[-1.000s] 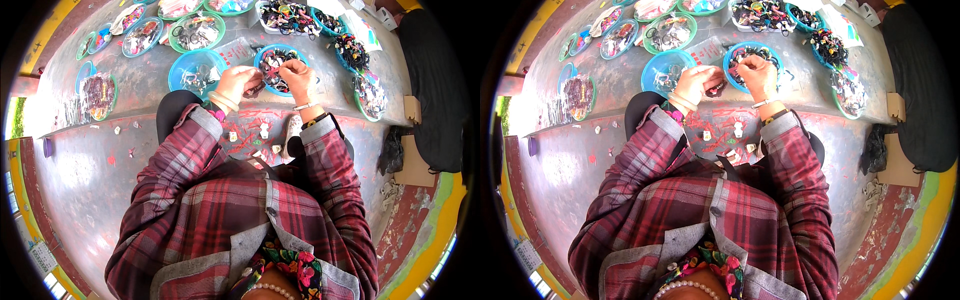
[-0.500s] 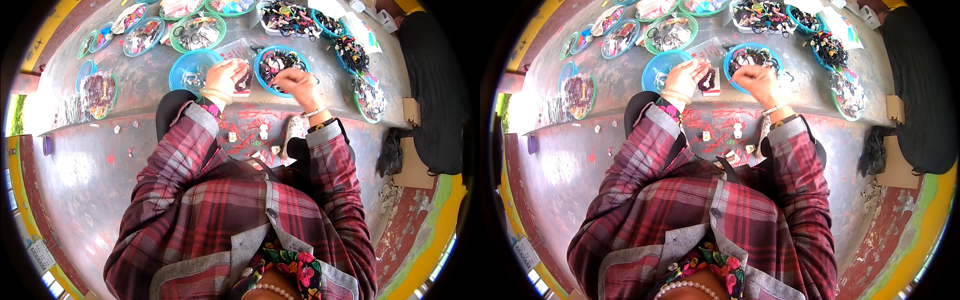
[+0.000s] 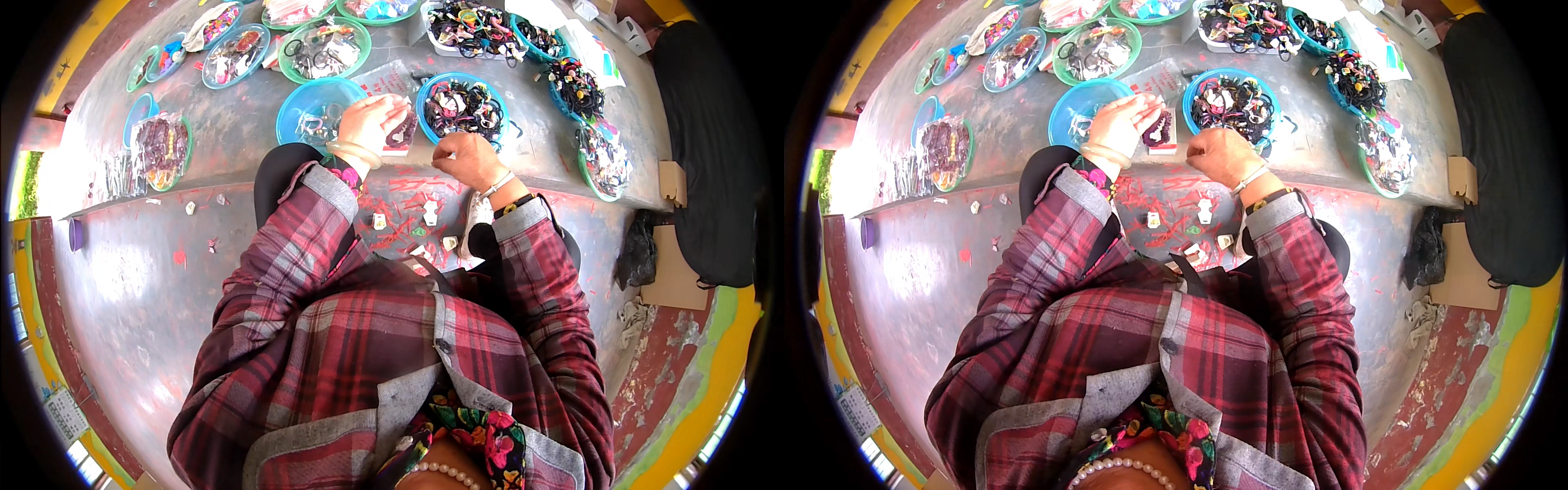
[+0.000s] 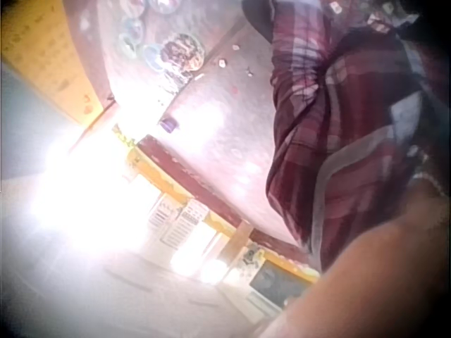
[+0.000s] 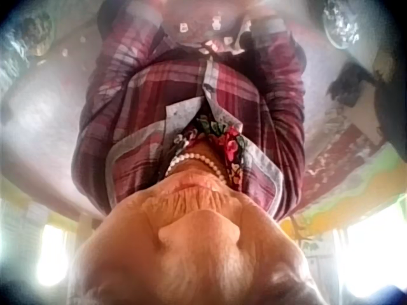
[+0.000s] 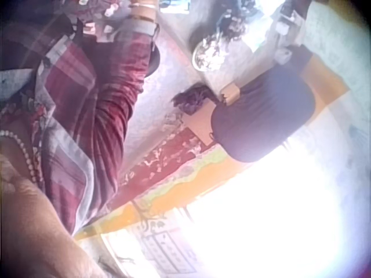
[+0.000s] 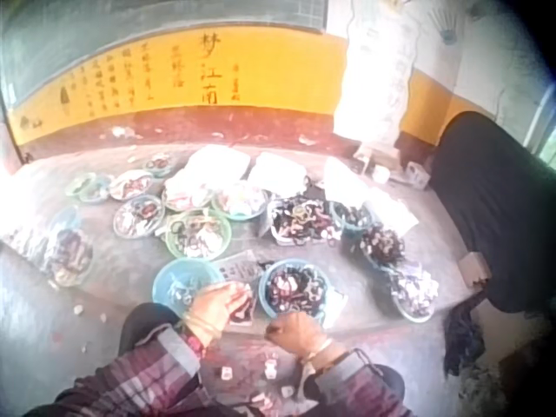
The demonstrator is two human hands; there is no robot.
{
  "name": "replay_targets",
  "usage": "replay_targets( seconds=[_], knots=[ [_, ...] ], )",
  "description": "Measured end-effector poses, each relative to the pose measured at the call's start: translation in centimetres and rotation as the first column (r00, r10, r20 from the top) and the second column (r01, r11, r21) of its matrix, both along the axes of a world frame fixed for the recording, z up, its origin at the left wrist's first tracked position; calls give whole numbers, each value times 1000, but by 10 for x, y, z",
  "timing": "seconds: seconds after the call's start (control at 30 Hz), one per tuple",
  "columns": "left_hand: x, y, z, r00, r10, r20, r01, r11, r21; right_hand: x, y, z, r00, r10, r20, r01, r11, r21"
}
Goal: The person sits on the floor and assembles hair accessories by hand. They pick up hair ties and small plastic clips from bowls, attach the clips to the ties, and place the finished items into small plastic bags.
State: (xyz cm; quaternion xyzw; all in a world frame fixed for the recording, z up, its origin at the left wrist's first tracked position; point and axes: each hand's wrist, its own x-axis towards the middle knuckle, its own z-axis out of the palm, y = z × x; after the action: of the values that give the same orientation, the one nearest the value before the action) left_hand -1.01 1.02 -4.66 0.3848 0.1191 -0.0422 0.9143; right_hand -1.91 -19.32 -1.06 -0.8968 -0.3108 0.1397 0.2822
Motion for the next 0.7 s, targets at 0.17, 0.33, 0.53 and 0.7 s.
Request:
replay_targets(
  seconds=[0.17, 0.33, 0.53, 0.7],
  knots=[
    [1, -1, -4, 1000, -15, 25, 15, 1000, -25, -12, 4, -5, 985, 76, -154, -96, 987, -129],
    [0, -1, -5, 1000, -5, 25, 6, 1000, -30, 0, -3, 2, 922, 142, -361, -95, 985, 145],
    [0, -1, -4, 1000, -1, 23, 1, 1000, -13, -3, -9, 13, 740, 268, -616, -87, 947, 308],
    [1, -2, 0, 1000, -2, 16, 3, 999, -49, 2, -5, -22, 990, -18, 140, 115, 681, -723]
  ],
)
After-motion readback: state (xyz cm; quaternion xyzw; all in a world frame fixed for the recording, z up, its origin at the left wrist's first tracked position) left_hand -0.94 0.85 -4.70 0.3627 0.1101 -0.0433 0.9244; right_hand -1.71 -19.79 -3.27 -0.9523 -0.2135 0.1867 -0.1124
